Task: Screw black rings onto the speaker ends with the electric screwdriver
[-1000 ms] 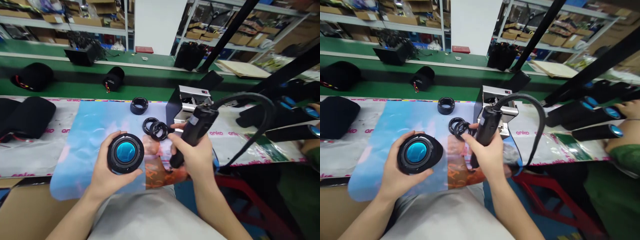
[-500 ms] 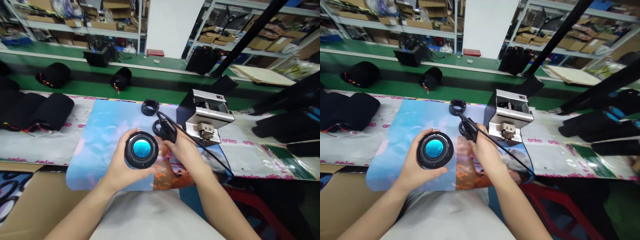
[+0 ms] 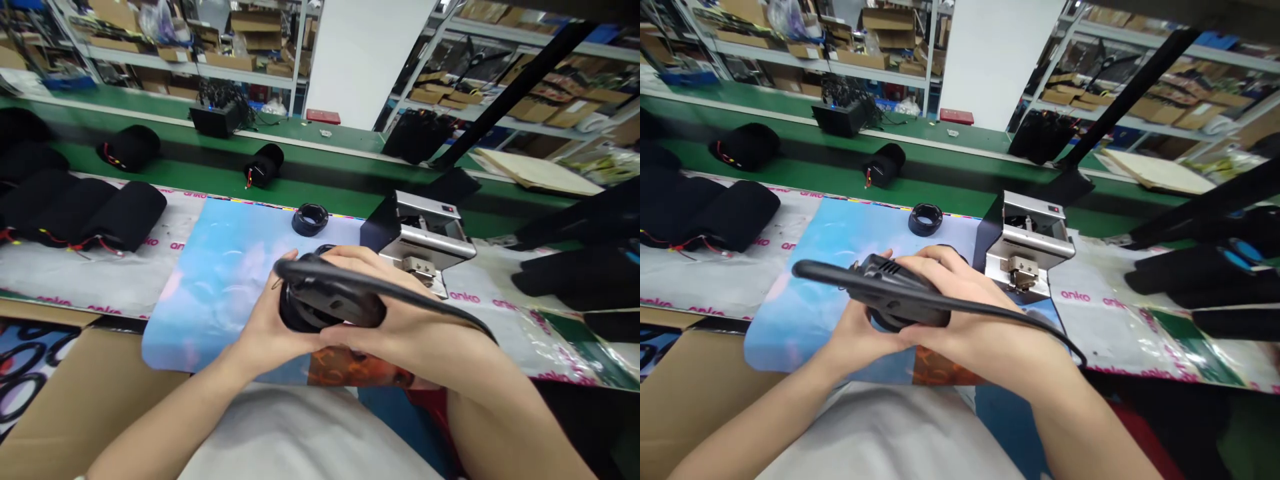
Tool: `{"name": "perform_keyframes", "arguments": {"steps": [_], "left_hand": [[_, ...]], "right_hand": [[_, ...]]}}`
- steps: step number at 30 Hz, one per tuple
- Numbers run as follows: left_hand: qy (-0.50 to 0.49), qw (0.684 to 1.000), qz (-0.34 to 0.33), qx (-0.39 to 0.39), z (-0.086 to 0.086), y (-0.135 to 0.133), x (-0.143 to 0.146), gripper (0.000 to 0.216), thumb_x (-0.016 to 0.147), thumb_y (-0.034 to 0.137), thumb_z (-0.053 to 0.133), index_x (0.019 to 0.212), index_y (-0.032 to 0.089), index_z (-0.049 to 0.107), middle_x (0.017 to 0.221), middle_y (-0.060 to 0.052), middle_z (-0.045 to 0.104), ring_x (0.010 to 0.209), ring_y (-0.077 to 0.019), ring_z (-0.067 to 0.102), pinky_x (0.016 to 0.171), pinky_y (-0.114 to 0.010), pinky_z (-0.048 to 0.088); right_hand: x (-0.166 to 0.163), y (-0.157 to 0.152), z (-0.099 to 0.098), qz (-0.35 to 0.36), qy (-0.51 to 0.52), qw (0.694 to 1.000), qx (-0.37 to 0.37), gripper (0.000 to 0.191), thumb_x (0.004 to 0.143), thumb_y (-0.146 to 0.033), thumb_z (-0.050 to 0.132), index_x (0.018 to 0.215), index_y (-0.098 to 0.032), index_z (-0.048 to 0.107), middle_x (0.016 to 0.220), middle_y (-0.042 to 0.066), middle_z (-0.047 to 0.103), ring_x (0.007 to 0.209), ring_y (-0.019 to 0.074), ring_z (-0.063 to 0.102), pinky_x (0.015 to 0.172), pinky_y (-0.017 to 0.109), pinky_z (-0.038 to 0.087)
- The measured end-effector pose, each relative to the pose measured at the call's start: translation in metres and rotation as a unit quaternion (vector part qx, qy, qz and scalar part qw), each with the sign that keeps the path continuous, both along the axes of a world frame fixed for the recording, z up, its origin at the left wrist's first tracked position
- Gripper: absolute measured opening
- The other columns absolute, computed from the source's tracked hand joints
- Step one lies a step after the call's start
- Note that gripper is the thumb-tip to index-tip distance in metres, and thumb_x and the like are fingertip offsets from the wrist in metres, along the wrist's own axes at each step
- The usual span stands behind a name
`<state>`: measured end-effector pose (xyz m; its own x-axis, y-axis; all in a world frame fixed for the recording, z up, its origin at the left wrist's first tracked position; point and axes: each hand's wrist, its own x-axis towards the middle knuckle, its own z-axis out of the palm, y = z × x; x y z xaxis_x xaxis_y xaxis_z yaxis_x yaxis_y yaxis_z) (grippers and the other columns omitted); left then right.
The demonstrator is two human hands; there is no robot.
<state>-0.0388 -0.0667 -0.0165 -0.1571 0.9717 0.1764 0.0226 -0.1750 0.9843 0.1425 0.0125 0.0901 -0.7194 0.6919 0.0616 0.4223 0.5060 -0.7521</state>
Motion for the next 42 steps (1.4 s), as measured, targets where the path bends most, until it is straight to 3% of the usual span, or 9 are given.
{"name": "perform_keyframes", "arguments": {"steps": [4, 10, 16, 19, 25, 28, 32, 36, 42], "left_hand": [[-0.012, 1.0, 0.002, 0.022, -0.004, 0.0, 0.002, 0.121, 0.067, 0.051, 0.102, 0.166, 0.03, 0.035, 0.159, -0.013, 0.061, 0.149, -0.0401, 0.06, 0.123, -0.056, 0.053], [0.001, 0.998, -0.01, 0.055, -0.009, 0.002, 0.001, 0.122, 0.069, 0.046, 0.101, 0.166, 0.032, 0.029, 0.154, -0.012, 0.062, 0.14, -0.0354, 0.067, 0.12, -0.05, 0.055], [0.019, 0.998, 0.0, 0.054, -0.011, 0.002, 0.001, 0.124, 0.066, 0.043, 0.103, 0.165, 0.031, 0.029, 0.157, -0.014, 0.06, 0.142, -0.0365, 0.065, 0.121, -0.051, 0.054], [0.011, 0.998, -0.003, 0.062, -0.012, 0.001, 0.003, 0.122, 0.069, 0.04, 0.103, 0.166, 0.033, 0.029, 0.158, -0.014, 0.059, 0.144, -0.0358, 0.064, 0.122, -0.049, 0.054], [-0.005, 0.998, -0.008, 0.063, -0.016, -0.002, 0.003, 0.122, 0.067, 0.035, 0.104, 0.165, 0.035, 0.031, 0.162, -0.014, 0.056, 0.152, -0.0395, 0.057, 0.128, -0.056, 0.047], [-0.009, 0.999, -0.007, 0.052, -0.019, -0.002, 0.004, 0.122, 0.067, 0.034, 0.104, 0.164, 0.036, 0.031, 0.163, -0.015, 0.056, 0.152, -0.0407, 0.056, 0.129, -0.059, 0.046], [-0.003, 0.998, 0.005, 0.056, -0.017, -0.002, 0.005, 0.119, 0.066, 0.038, 0.105, 0.162, 0.035, 0.035, 0.163, -0.015, 0.055, 0.152, -0.0413, 0.056, 0.13, -0.061, 0.044], [0.008, 0.997, 0.001, 0.073, -0.01, -0.002, 0.004, 0.107, 0.071, 0.038, 0.101, 0.159, 0.031, 0.041, 0.162, -0.014, 0.058, 0.151, -0.0392, 0.057, 0.129, -0.057, 0.048], [0.042, 0.994, 0.005, 0.097, -0.006, 0.002, -0.001, 0.124, 0.058, 0.068, 0.102, 0.16, 0.034, 0.043, 0.167, -0.014, 0.051, 0.155, -0.0435, 0.052, 0.131, -0.062, 0.043]], "right_hand": [[0.002, 0.0, -0.005, -0.039, 0.021, 0.998, -0.046, 0.07, 0.069, -0.033, 0.098, 0.135, -0.042, 0.075, 0.136, 0.0, 0.069, 0.113, 0.0245, 0.072, 0.097, 0.034, 0.064], [0.005, -0.012, -0.026, -0.166, 0.073, 0.975, -0.125, 0.062, 0.058, -0.049, 0.103, 0.109, -0.027, 0.076, 0.068, 0.0, 0.065, 0.056, 0.015, 0.057, 0.049, 0.022, 0.045], [0.006, -0.015, -0.038, -0.2, 0.073, 0.971, -0.106, 0.082, 0.056, -0.054, 0.104, 0.129, -0.031, 0.075, 0.107, 0.004, 0.077, 0.092, 0.0253, 0.073, 0.078, 0.036, 0.064], [0.009, -0.019, -0.044, -0.206, 0.063, 0.97, -0.116, 0.082, 0.058, -0.063, 0.102, 0.13, -0.032, 0.074, 0.119, 0.005, 0.077, 0.097, 0.0269, 0.074, 0.075, 0.036, 0.064], [0.014, -0.021, -0.049, -0.19, 0.045, 0.97, -0.145, 0.075, 0.063, -0.065, 0.1, 0.124, -0.028, 0.076, 0.096, 0.006, 0.076, 0.086, 0.0243, 0.074, 0.07, 0.032, 0.065], [0.016, -0.02, -0.047, -0.185, 0.048, 0.968, -0.16, 0.088, 0.062, -0.064, 0.101, 0.137, -0.031, 0.07, 0.105, 0.006, 0.077, 0.091, 0.025, 0.075, 0.067, 0.03, 0.066], [0.018, -0.021, -0.047, -0.21, 0.021, 0.972, -0.107, 0.082, 0.059, -0.068, 0.1, 0.125, -0.028, 0.072, 0.122, 0.009, 0.076, 0.099, 0.0285, 0.075, 0.061, 0.029, 0.062], [0.015, -0.019, -0.037, -0.229, -0.017, 0.972, -0.05, 0.081, 0.06, -0.066, 0.1, 0.125, -0.028, 0.069, 0.118, 0.007, 0.077, 0.102, 0.0299, 0.074, 0.077, 0.036, 0.065], [0.004, -0.009, -0.021, -0.193, -0.011, 0.974, -0.116, 0.068, 0.057, -0.047, 0.099, 0.117, -0.029, 0.075, 0.096, 0.002, 0.076, 0.082, 0.0231, 0.071, 0.068, 0.03, 0.06]]}}
